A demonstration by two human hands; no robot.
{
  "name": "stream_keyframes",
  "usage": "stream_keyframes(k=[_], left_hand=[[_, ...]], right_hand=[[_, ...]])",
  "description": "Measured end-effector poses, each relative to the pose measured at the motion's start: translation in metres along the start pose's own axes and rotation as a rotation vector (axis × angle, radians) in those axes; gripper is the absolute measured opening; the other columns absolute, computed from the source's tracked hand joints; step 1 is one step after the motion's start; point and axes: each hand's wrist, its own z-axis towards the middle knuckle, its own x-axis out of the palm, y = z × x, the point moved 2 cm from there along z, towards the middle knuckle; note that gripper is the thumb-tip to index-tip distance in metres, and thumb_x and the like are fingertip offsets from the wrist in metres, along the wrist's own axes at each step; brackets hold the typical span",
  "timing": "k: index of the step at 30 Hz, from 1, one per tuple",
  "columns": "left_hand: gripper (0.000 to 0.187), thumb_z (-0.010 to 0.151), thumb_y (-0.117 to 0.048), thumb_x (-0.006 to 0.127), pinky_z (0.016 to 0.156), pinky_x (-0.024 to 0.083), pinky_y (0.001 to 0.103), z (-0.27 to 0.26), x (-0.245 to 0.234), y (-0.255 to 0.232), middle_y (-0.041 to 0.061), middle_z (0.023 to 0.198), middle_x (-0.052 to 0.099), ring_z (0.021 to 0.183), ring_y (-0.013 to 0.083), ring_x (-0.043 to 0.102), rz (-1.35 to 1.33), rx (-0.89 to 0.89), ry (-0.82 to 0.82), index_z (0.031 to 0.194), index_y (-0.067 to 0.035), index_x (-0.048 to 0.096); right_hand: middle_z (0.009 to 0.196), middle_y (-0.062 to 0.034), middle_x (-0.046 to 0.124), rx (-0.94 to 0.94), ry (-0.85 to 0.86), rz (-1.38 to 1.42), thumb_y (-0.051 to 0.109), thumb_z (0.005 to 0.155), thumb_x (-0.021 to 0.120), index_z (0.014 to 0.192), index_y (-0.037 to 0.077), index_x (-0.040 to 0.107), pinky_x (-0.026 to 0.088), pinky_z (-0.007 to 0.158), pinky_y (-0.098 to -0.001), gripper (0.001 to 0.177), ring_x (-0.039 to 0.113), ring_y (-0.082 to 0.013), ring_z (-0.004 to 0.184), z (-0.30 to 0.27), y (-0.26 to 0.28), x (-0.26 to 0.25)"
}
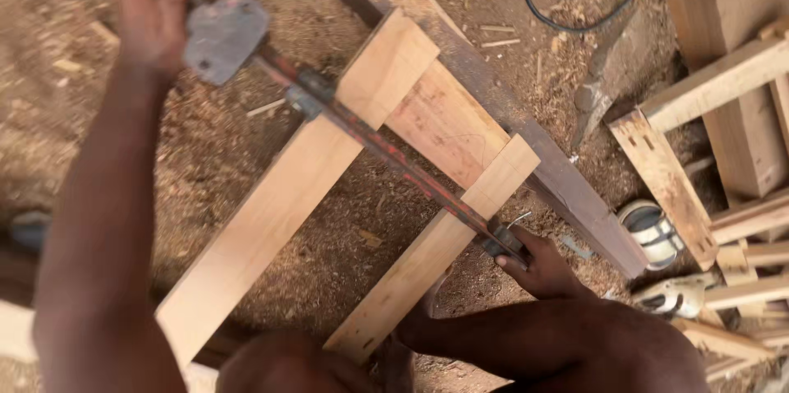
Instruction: The person assembles wooden frames by drilling holes, inserting wooden dowels, and hammering them into place.
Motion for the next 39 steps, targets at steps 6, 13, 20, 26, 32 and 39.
stream_keyframes(k=[6, 13, 20, 26, 32, 39], left_hand=[[0.046, 0.113, -0.026, 0.042, 0.1, 0.046, 0.056, 0.025, -0.046, -0.125, 0.031, 0.126, 0.06, 0.116, 0.0445, 0.056, 0.34, -0.331, 0.174, 0.146, 0.003, 0.051], [0.052, 0.11, -0.046, 0.041, 0.067, 0.06, 0.048, -0.154, -0.108, -0.256, 0.021, 0.087, 0.072, 0.069, 0.0324, 0.072, 0.438, -0.676, 0.39, 0.112, -0.002, 0.068], [0.073, 0.105, -0.068, 0.027, 0.04, 0.044, 0.039, -0.213, -0.085, -0.238, 0.005, 0.049, 0.054, 0.04, 0.0162, 0.05, 0.498, -0.868, 0.325, 0.094, -0.008, 0.067], [0.08, 0.106, -0.074, 0.023, 0.041, 0.039, 0.037, -0.212, -0.08, -0.235, 0.002, 0.053, 0.052, 0.044, 0.0152, 0.046, 0.517, -0.861, 0.352, 0.086, -0.009, 0.066], [0.085, 0.099, -0.08, 0.023, 0.042, 0.046, 0.037, -0.214, -0.085, -0.246, 0.006, 0.056, 0.057, 0.047, 0.0162, 0.054, 0.517, -0.796, 0.478, 0.102, -0.007, 0.065], [0.085, 0.1, -0.078, 0.021, 0.067, 0.06, 0.049, -0.19, -0.1, -0.242, 0.019, 0.078, 0.072, 0.069, 0.03, 0.073, 0.51, -0.657, 0.546, 0.129, -0.007, 0.058]], right_hand=[[0.069, -0.0121, 0.07, -0.001, -0.214, -0.034, 0.048, 0.086, 0.073, 0.136, 0.013, 0.06, 0.054, 0.061, -0.0389, 0.062, 0.069, -0.0224, 0.059, 0.024, -0.035, 0.018], [0.069, -0.011, 0.07, -0.026, -0.32, -0.075, 0.053, 0.083, 0.076, 0.125, 0.017, 0.069, 0.056, 0.063, -0.0422, 0.056, 0.07, -0.023, 0.063, 0.049, -0.063, 0.027], [0.077, -0.0183, 0.071, 0.013, -0.345, -0.222, 0.05, 0.091, 0.072, 0.113, 0.011, 0.072, 0.054, 0.066, -0.0477, 0.045, 0.071, -0.0337, 0.069, 0.045, -0.033, 0.008], [0.092, -0.0286, 0.069, -0.364, -0.42, -0.227, 0.045, 0.101, 0.066, 0.13, -0.004, 0.063, 0.055, 0.068, -0.0508, 0.057, 0.07, -0.0439, 0.081, 0.036, -0.04, 0.007], [0.084, -0.0299, 0.072, -0.035, -0.255, -0.287, 0.056, 0.098, 0.059, 0.121, -0.004, 0.065, 0.055, 0.074, -0.0538, 0.064, 0.073, -0.0452, 0.084, 0.014, 0.012, 0.001], [0.104, -0.02, 0.076, 0.106, -0.163, -0.751, 0.063, 0.094, 0.049, 0.138, 0.019, 0.063, 0.059, 0.085, -0.053, 0.064, 0.073, -0.0368, 0.101, 0.003, 0.142, -0.07]])
